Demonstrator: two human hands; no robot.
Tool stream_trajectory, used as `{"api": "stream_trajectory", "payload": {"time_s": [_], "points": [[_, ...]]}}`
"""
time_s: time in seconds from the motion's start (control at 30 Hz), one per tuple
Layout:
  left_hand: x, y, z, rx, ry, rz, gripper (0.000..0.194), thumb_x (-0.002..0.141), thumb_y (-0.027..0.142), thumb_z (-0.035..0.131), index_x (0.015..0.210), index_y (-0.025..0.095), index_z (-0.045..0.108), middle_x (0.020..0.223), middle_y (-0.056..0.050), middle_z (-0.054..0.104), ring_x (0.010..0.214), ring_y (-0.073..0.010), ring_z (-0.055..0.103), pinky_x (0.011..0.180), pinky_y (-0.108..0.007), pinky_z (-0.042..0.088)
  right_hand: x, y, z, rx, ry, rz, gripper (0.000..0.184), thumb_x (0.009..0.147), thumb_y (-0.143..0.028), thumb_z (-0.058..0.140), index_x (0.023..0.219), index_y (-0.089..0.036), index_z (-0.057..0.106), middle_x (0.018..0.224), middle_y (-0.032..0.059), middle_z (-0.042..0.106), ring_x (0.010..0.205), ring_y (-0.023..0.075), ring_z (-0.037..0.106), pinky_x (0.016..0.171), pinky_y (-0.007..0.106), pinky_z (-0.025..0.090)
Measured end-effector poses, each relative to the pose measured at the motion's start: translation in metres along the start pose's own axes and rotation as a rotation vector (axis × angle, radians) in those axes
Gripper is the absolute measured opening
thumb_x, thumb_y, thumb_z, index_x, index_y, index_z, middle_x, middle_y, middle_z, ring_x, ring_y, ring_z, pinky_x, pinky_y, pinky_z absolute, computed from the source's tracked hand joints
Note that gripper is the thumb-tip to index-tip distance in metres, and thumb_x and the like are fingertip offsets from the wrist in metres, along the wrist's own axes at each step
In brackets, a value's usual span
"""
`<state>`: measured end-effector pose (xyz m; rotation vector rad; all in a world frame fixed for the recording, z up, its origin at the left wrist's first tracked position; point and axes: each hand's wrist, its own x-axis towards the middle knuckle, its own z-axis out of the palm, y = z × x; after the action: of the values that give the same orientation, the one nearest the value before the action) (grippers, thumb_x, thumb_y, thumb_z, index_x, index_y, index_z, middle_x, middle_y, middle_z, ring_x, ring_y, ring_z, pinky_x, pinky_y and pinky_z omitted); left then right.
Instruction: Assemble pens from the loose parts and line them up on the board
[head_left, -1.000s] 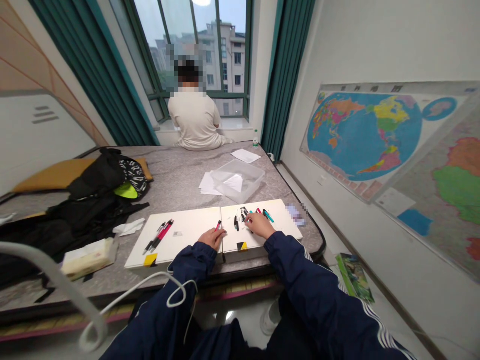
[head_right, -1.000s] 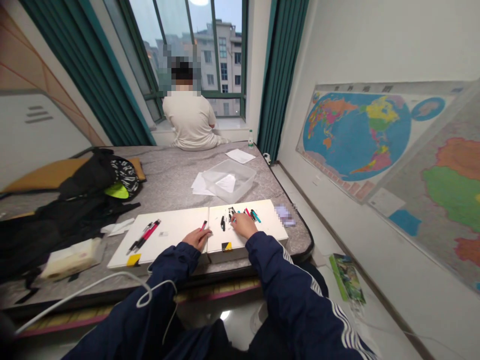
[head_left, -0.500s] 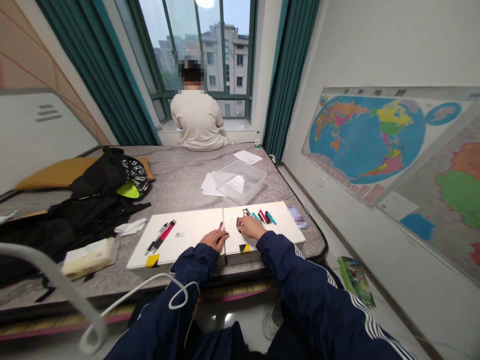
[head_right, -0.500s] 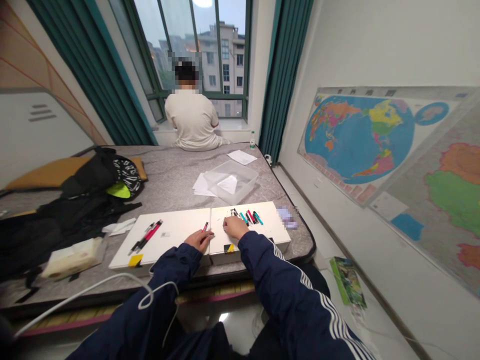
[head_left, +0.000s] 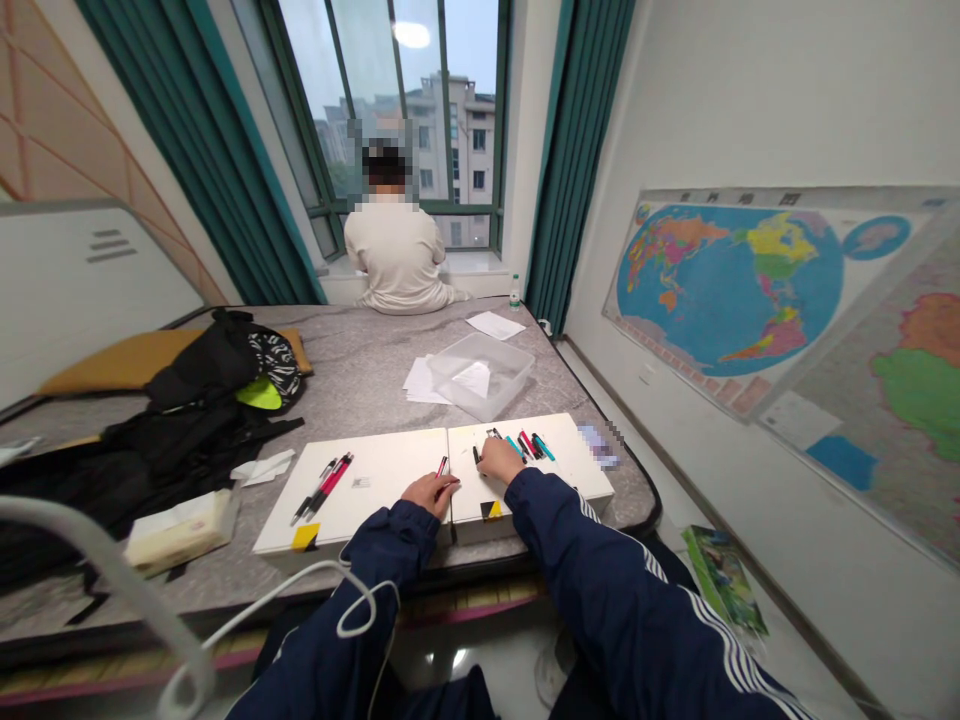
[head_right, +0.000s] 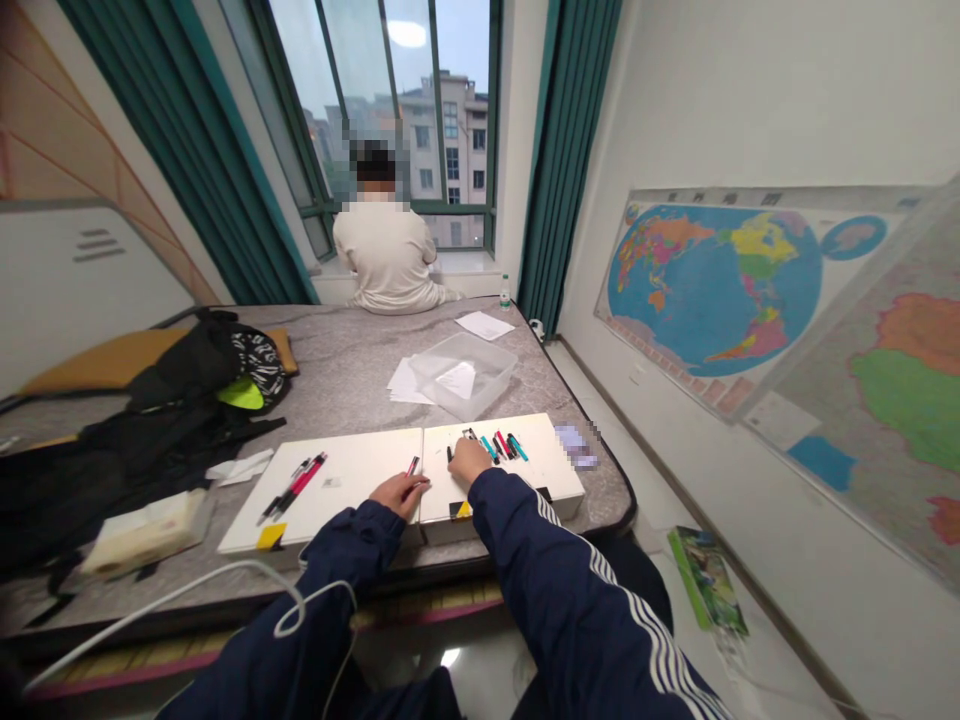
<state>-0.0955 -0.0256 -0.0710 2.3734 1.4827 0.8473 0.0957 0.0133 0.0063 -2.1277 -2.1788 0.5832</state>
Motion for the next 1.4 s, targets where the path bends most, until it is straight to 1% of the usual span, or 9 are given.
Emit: {"api": "stream_trajectory", "payload": {"time_s": [0.23,0.33,0.43,0.5,0.6,0.73,0.9,1.27,1.4], "points": [[0.0,-0.002,0.004,0.013,0.03,-0.011,0.033,0.086,0.044,0.047,0.093,0.021,0.071,0.07,-0.005,0.059,0.064,-0.0155,0.056,0.065,-0.027,0.044,-0.003,0.006,0.001,0.196,0.117,0.016,0.04,0.064,-0.018,0.065,0.103,-0.011,0.064,0.099,0.0148,0.066,0.093,0.0243,0.06,0.075,0.028,0.043],[0.0,-0.002,0.003,0.01,0.028,-0.004,0.034,0.087,0.044,0.047,0.095,0.021,0.07,0.07,-0.005,0.059,0.065,-0.0156,0.056,0.065,-0.026,0.044,-0.012,0.009,0.007,0.589,0.101,-0.046,0.025,0.069,-0.019,0.059,0.092,-0.014,0.066,0.071,0.0053,0.064,0.067,0.0163,0.059,0.06,0.024,0.041],[0.0,-0.003,0.002,0.013,0.007,0.02,0.035,0.088,0.043,0.045,0.097,0.02,0.07,0.072,-0.006,0.06,0.067,-0.016,0.057,0.066,-0.027,0.045,-0.024,0.008,0.021,1.064,-0.064,-0.038,0.019,0.072,-0.024,0.057,0.087,-0.016,0.064,0.045,-0.0064,0.042,0.039,0.0079,0.036,0.04,0.02,0.026],[0.0,-0.004,0.001,0.019,0.0,0.032,0.036,0.088,0.042,0.044,0.099,0.019,0.069,0.073,-0.006,0.06,0.067,-0.0159,0.057,0.066,-0.026,0.045,-0.03,0.007,0.031,1.31,-0.103,-0.007,0.019,0.069,-0.027,0.06,0.086,-0.017,0.06,0.044,-0.0102,0.033,0.035,0.0051,0.024,0.037,0.018,0.016],[-0.001,-0.005,0.001,0.025,0.004,0.046,0.035,0.089,0.04,0.043,0.099,0.018,0.069,0.073,-0.006,0.06,0.067,-0.0156,0.057,0.066,-0.026,0.045,-0.036,0.008,0.043,1.518,-0.043,0.011,0.025,0.066,-0.031,0.066,0.085,-0.018,0.057,0.048,-0.0108,0.034,0.036,0.0035,0.021,0.036,0.017,0.012],[-0.002,-0.003,0.0,0.033,-0.01,0.044,0.034,0.089,0.039,0.043,0.098,0.018,0.069,0.073,-0.006,0.059,0.067,-0.0154,0.056,0.066,-0.026,0.044,-0.037,0.007,0.053,1.446,0.038,-0.041,0.027,0.064,-0.032,0.069,0.083,-0.015,0.061,0.053,-0.0059,0.048,0.041,0.0053,0.035,0.038,0.018,0.023],[-0.001,-0.002,0.0,0.027,-0.011,0.041,0.033,0.088,0.039,0.045,0.097,0.018,0.069,0.07,-0.005,0.058,0.064,-0.0147,0.055,0.064,-0.025,0.044,-0.031,0.007,0.066,1.282,0.191,-0.124,0.026,0.064,-0.031,0.069,0.083,-0.012,0.067,0.075,0.0051,0.066,0.067,0.0151,0.058,0.059,0.023,0.043],[-0.002,-0.003,0.0,0.02,-0.008,0.034,0.033,0.088,0.039,0.044,0.099,0.018,0.067,0.071,-0.004,0.058,0.062,-0.0133,0.054,0.063,-0.024,0.043,-0.031,0.011,0.071,1.191,0.224,-0.194,0.028,0.067,-0.03,0.067,0.088,-0.012,0.068,0.079,0.0058,0.067,0.073,0.0159,0.06,0.067,0.025,0.045],[-0.002,-0.001,-0.001,-0.002,0.007,0.03,0.032,0.088,0.039,0.045,0.098,0.018,0.068,0.073,-0.004,0.058,0.062,-0.0128,0.054,0.063,-0.024,0.044,-0.032,0.011,0.072,1.048,0.28,-0.193,0.022,0.071,-0.034,0.065,0.078,-0.014,0.064,0.074,0.0042,0.066,0.069,0.0146,0.058,0.065,0.024,0.042]]}}
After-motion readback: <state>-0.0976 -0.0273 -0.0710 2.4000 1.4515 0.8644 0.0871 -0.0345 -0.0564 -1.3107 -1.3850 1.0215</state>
